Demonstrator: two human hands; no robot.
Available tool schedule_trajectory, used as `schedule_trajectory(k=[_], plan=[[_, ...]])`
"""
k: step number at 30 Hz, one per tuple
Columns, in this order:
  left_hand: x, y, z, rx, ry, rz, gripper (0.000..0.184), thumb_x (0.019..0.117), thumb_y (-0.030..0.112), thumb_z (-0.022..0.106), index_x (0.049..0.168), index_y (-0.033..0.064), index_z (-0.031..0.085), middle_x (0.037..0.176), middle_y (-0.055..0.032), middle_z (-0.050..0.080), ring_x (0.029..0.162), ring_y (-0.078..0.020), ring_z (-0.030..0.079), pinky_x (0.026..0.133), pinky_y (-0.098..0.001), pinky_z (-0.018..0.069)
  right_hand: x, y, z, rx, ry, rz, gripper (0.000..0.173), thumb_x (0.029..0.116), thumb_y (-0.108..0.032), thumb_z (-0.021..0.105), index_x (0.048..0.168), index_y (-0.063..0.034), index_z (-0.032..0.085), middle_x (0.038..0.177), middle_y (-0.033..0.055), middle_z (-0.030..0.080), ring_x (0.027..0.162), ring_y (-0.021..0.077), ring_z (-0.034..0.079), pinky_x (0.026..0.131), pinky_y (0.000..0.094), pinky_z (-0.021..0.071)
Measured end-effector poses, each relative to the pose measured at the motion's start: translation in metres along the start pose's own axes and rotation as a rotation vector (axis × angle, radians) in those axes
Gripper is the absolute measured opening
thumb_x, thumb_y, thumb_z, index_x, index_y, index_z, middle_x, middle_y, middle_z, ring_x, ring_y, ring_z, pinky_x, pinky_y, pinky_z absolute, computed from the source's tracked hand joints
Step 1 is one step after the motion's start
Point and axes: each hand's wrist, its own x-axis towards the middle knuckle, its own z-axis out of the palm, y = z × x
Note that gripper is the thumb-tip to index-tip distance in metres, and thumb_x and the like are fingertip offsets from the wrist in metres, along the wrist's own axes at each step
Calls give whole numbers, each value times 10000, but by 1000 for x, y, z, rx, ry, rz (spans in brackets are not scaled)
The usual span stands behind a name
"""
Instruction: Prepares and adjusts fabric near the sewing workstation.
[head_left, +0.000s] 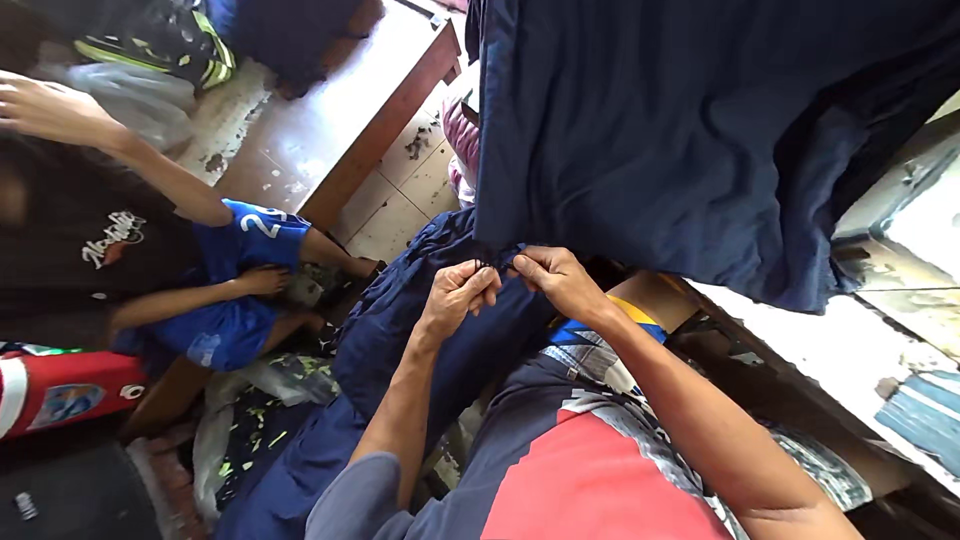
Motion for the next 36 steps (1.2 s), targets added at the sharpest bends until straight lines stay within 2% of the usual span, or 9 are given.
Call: schedule_trajectory(k=[8,14,19,26,32,36], plan=[[-3,-6,9,81,-37,-17,286,1073,133,491,937,5,707,717,-51,682,489,-41,500,460,-181,409,-1,1,0,-19,-4,-2,348,1092,-295,496,928,-80,715,680,26,592,585,137,544,550,308,473],[-5,-14,16,6,25,-28,288,1077,170,492,940,22,697,695,-46,656,493,-52,501,471,-188,419,-5,5,-1,-73,6,29,345,1086,-316,509,922,-101,723,692,14,613,596,129,564,562,318,486],[-5,-16,18,-21,37,-39,286,1076,174,498,931,28,696,701,-51,658,499,-56,506,474,-190,422,-4,7,7,-57,40,-13,320,1071,-295,543,880,-97,705,666,18,586,574,137,543,536,327,466],[-6,-16,15,-26,37,-31,283,1072,188,510,943,27,703,693,-41,651,496,-44,488,472,-181,404,-8,8,9,-78,100,-23,224,1031,-229,617,897,-94,734,714,13,640,595,116,568,553,321,487],[-6,-16,17,-50,10,-38,285,1078,188,504,937,31,695,711,-51,662,499,-40,483,463,-176,382,-7,6,10,-45,73,3,329,1071,-331,535,909,-111,718,692,14,608,592,139,557,547,342,473],[-6,-15,18,-48,10,-29,295,1076,184,504,921,26,700,700,-51,657,499,-41,479,464,-174,372,-3,3,13,-77,95,-20,288,1050,-303,584,872,-113,708,673,10,593,574,136,545,532,344,464]])
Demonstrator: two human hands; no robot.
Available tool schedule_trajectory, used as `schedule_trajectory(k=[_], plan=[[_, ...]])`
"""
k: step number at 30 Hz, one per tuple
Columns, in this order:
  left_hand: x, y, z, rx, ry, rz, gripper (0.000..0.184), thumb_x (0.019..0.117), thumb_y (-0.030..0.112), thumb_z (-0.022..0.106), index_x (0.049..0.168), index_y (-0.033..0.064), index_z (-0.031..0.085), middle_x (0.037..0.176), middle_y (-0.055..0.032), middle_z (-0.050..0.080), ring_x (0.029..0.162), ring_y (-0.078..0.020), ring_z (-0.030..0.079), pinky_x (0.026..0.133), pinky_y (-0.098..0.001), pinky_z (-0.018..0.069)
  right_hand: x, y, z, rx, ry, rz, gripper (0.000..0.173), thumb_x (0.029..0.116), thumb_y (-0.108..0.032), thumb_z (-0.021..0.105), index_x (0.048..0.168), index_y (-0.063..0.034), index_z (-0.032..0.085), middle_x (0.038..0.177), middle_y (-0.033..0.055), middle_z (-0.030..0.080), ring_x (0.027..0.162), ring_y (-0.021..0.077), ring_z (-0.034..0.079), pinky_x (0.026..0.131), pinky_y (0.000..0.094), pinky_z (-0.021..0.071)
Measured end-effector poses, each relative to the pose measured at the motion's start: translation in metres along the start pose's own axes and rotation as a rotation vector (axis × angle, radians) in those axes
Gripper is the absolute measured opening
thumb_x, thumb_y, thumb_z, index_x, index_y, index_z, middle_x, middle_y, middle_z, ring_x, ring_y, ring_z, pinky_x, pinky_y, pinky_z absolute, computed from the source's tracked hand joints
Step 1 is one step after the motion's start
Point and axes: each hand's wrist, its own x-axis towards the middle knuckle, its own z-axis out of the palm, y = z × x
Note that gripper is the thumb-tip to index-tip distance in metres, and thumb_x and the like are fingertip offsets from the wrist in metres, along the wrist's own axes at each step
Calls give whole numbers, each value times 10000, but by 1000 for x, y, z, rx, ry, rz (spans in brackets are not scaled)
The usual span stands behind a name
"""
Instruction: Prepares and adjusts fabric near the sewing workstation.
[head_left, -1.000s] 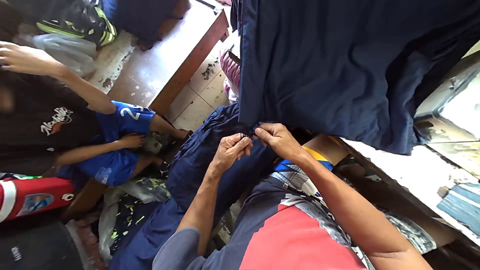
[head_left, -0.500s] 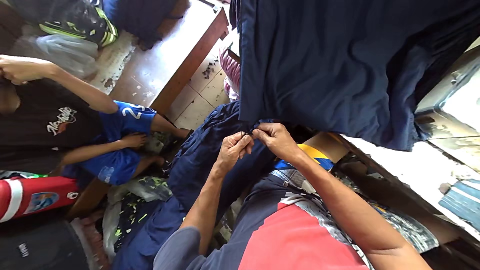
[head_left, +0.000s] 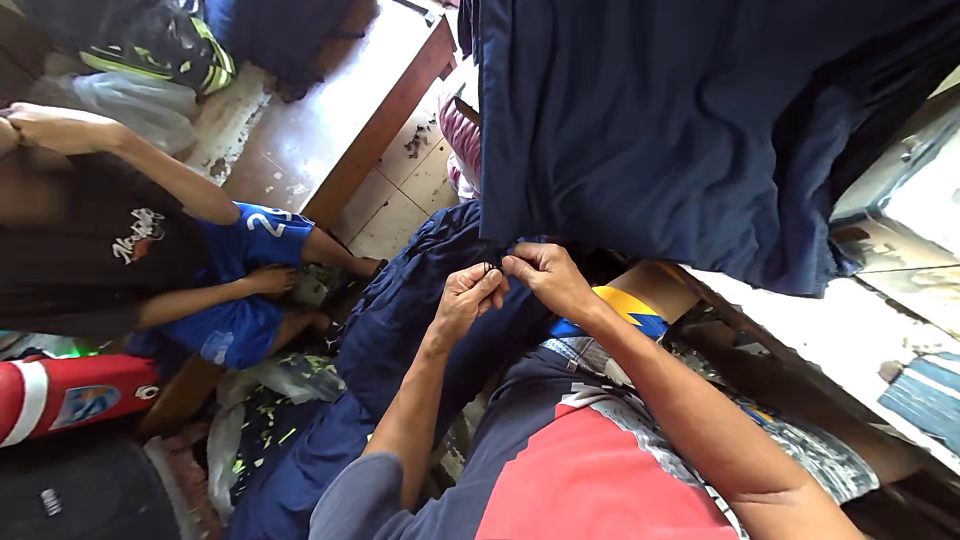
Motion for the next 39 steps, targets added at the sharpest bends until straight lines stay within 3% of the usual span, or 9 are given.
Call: schedule_trajectory(k=[4,9,17,20,26,32,34,37,39], plan=[[0,0,-1,-11,-5,-5,290,1071,185,510,921,27,702,698,-44,647,506,-37,476,466,-173,370,-3,6,-3,-19,31,-26,220,1026,-245,626,896,-109,740,721,3,651,609,113,585,566,335,506],[2,1,0,1,-21,-4,287,1075,172,506,929,18,699,703,-53,655,508,-44,484,468,-173,373,-2,6,-6,40,-25,7,321,1066,-320,541,922,-105,731,699,13,614,596,131,557,554,328,475],[3,4,1,27,-46,7,282,1075,145,494,923,12,691,727,-57,668,522,-41,502,471,-173,382,7,-4,3,74,12,-52,284,1061,-275,560,911,-89,713,691,25,605,586,136,552,539,331,473],[-2,2,6,116,-128,-28,265,1061,136,513,935,12,711,753,-31,689,565,-38,542,515,-184,433,6,0,-1,35,37,-60,250,1045,-230,587,896,-89,728,743,19,651,631,126,597,573,334,514],[-10,-14,19,210,-201,-80,289,1086,178,504,992,17,725,757,-4,678,574,-33,534,530,-193,438,3,12,-7,60,28,-13,335,1081,-277,500,919,-77,713,684,26,589,569,141,524,526,321,449],[15,-21,48,273,-1,-100,296,1091,204,504,992,26,719,728,-31,661,583,-87,556,545,-236,467,-7,19,-19,76,125,8,328,1089,-264,492,948,-71,716,720,41,628,590,150,574,549,330,507],[30,-26,65,240,-37,-171,284,1091,210,501,1057,11,702,831,-72,709,670,-134,643,635,-294,556,-12,20,-24,97,150,28,334,1096,-269,483,958,-62,706,732,56,646,583,157,605,526,331,542],[54,-31,76,219,-155,-316,306,1089,209,496,1326,30,570,1118,-102,699,947,-191,722,872,-391,623,-20,24,-35,67,190,42,323,1085,-281,506,955,-75,719,724,42,634,593,149,588,544,331,520],[72,-33,73,147,-44,-336,384,1081,184,501,1441,57,461,1124,-125,705,908,-220,727,820,-420,626,-28,26,-43,57,214,28,308,1076,-274,525,942,-76,720,728,31,635,616,139,582,580,321,515]])
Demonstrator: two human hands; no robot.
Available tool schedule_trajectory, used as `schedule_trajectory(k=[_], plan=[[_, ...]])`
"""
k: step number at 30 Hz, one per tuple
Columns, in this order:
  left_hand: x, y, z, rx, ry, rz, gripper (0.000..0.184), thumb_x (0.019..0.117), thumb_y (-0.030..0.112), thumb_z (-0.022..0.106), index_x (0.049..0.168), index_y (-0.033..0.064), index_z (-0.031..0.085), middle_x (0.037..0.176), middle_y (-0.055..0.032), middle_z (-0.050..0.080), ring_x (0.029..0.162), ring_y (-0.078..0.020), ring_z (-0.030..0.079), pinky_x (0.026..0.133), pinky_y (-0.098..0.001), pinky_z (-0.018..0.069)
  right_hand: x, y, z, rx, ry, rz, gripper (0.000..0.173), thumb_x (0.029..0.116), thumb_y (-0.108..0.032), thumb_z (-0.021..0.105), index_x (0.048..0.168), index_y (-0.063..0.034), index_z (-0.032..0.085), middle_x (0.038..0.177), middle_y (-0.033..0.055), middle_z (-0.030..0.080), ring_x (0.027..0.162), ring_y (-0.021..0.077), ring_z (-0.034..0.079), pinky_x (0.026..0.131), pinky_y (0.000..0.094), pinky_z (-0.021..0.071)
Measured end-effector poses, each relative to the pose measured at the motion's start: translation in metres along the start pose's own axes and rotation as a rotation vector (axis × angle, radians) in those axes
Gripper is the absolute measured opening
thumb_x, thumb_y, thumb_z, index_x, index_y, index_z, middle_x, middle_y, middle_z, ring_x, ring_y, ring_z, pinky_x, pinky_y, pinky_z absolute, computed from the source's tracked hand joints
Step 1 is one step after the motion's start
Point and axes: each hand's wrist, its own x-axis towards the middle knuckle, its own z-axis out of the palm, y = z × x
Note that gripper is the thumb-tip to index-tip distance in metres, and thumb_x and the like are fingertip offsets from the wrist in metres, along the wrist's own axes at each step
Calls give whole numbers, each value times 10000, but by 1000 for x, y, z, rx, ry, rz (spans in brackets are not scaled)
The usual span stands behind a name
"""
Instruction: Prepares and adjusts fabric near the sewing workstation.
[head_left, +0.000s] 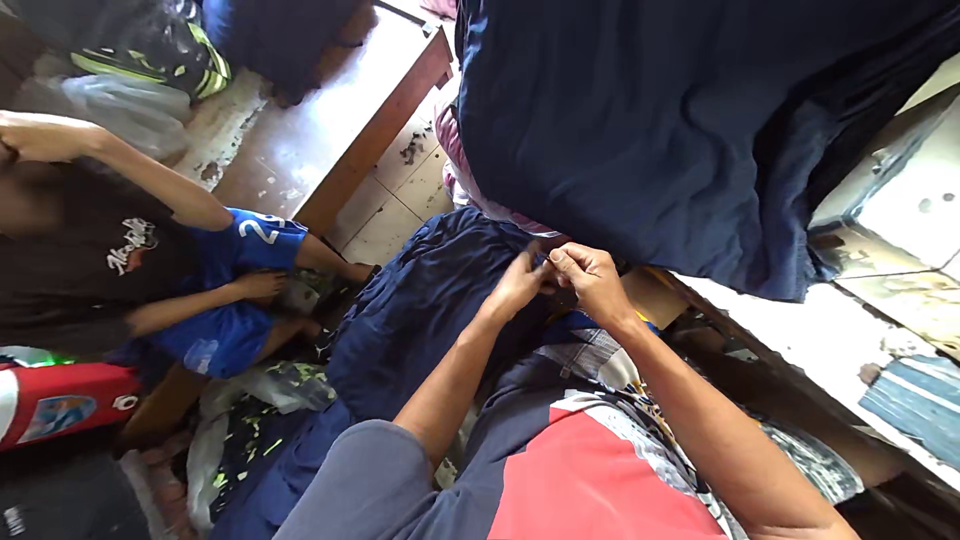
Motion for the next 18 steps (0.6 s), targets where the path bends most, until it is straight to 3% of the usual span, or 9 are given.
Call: schedule_trajectory(k=[3,5,6,7,9,10,12,15,18], plan=[[24,17,-26,130,426,61,406,1018,148,577,1397,15,514,1174,-156,678,892,-225,712,762,-423,622,-6,2,-9,-2,18,-12,291,1069,-263,535,952,-83,732,718,17,633,609,121,575,578,294,506],[40,31,-63,303,718,236,452,956,141,618,1356,-48,524,1253,-207,640,1104,-266,661,948,-448,566,-7,3,-10,28,-4,-12,286,1067,-243,535,947,-73,731,711,21,631,611,124,579,587,297,512],[49,40,-81,297,797,320,486,957,166,623,1370,-63,506,1297,-233,612,1153,-293,640,982,-464,545,-7,3,-10,41,-23,-11,288,1066,-239,533,945,-69,731,708,24,629,614,126,579,589,301,511],[59,47,-95,253,812,368,519,985,239,616,1407,-33,480,1335,-216,589,1093,-260,660,919,-433,577,-7,3,-10,51,-44,-5,294,1066,-244,531,951,-66,735,706,27,625,617,130,577,589,306,507],[81,55,-119,89,658,382,622,1045,419,554,1534,83,365,1345,-131,586,809,-177,689,671,-360,618,-6,3,-5,61,-88,2,302,1067,-258,528,954,-69,735,702,26,619,622,130,575,594,310,503],[92,55,-127,15,536,373,616,1063,472,500,1554,131,349,1252,-100,638,717,-174,679,600,-350,609,-6,3,-2,67,-110,2,303,1065,-265,531,952,-73,735,697,24,614,622,129,572,597,313,502],[103,52,-134,-39,309,311,505,1074,523,422,1394,138,490,932,-57,695,603,-154,638,538,-319,574,-5,2,2,82,-147,-2,305,1064,-273,539,942,-74,736,685,19,606,621,125,567,602,312,499],[89,54,-124,-79,78,272,237,1039,303,598,1163,101,596,789,-7,672,537,-62,535,491,-223,469,-7,1,-2,88,-168,7,303,1064,-279,547,961,-78,749,704,10,620,636,112,569,618,294,498],[56,52,-116,-150,8,243,224,998,193,656,1196,127,574,861,6,688,543,-27,508,483,-188,440,-8,4,-11,81,-162,24,297,1061,-276,553,957,-79,750,700,9,618,628,112,564,612,297,496]])
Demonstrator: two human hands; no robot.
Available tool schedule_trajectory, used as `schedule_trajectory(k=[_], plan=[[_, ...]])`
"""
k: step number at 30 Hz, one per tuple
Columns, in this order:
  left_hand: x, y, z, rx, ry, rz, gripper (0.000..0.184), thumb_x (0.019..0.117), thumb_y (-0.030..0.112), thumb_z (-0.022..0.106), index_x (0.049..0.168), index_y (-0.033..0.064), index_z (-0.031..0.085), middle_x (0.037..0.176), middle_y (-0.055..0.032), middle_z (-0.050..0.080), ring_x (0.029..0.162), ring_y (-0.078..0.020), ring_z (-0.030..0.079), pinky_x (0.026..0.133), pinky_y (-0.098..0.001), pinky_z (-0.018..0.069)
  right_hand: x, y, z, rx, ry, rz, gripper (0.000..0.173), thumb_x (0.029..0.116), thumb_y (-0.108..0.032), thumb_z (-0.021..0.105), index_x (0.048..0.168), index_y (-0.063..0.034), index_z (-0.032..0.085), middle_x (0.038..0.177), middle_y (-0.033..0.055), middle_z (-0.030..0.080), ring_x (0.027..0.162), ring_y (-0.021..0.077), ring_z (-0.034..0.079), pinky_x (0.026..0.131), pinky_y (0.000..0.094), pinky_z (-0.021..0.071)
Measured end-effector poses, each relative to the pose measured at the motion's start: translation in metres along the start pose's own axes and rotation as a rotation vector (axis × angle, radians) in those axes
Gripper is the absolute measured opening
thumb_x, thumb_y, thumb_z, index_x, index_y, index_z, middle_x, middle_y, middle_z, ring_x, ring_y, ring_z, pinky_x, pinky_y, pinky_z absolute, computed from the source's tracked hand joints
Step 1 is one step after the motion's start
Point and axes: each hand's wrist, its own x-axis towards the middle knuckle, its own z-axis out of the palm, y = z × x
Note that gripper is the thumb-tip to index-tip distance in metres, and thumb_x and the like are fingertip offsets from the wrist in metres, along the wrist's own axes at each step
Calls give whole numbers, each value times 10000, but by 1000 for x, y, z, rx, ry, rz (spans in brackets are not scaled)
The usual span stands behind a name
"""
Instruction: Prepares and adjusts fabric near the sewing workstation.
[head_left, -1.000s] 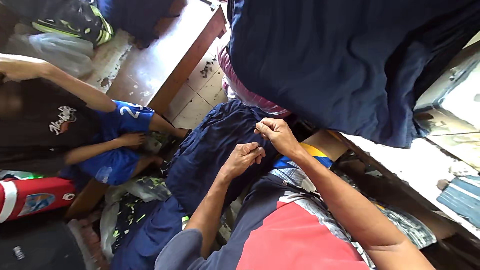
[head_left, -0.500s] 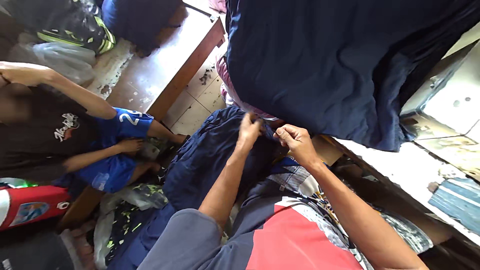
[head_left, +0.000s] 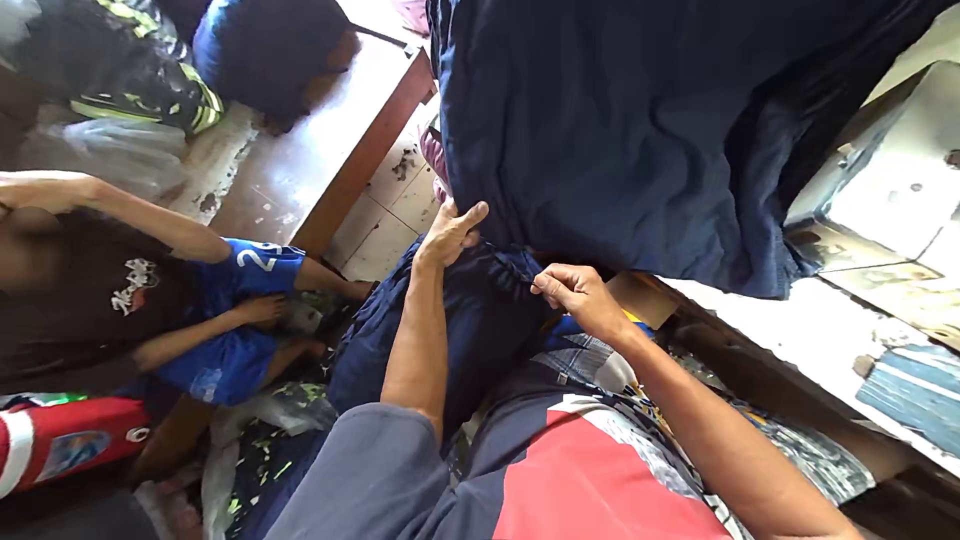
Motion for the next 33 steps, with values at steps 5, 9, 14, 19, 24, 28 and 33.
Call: schedule_trajectory(k=[5,9,14,19,24,28,33], plan=[[-47,-8,9,-5,28,-76,147,1002,144,645,1135,86,623,832,-26,694,541,-45,527,483,-200,447,7,1,1,10,-4,-13,299,1065,-255,545,950,-58,738,701,25,622,623,119,571,598,291,501],[-83,-20,22,6,80,-56,87,1037,160,591,1069,102,647,742,-26,633,544,-56,503,485,-189,411,11,-2,7,30,-23,-22,303,1067,-261,548,939,-58,733,690,28,612,602,118,548,574,285,474],[-104,-38,18,71,80,-9,214,1068,179,543,1061,51,715,719,-29,627,532,-60,497,489,-196,429,13,-3,10,-13,-25,-30,312,1070,-276,537,945,-68,733,681,21,603,594,121,548,562,287,476],[-121,-35,20,194,73,27,187,1052,143,568,1039,36,721,708,-51,646,545,-82,522,506,-213,439,16,0,15,-58,-32,9,325,1074,-292,528,941,-77,732,687,19,614,605,125,563,580,300,489],[-132,-23,33,270,8,66,223,1061,128,548,1051,-12,721,811,-102,737,581,-119,625,529,-240,516,21,0,23,-130,-54,31,340,1076,-323,526,929,-90,726,696,19,620,616,132,579,590,324,503],[-138,-25,42,222,78,68,216,1050,113,564,1061,-26,729,844,-131,759,602,-139,668,523,-250,533,25,-2,30,-210,-58,26,336,1069,-332,535,911,-106,727,725,14,647,645,135,614,618,354,532],[-139,-25,57,152,144,45,196,1036,102,596,1039,-38,734,822,-156,761,532,-131,648,452,-224,488,28,-6,39,-227,-73,34,330,1066,-336,542,889,-124,723,696,0,627,620,122,593,592,344,508]])
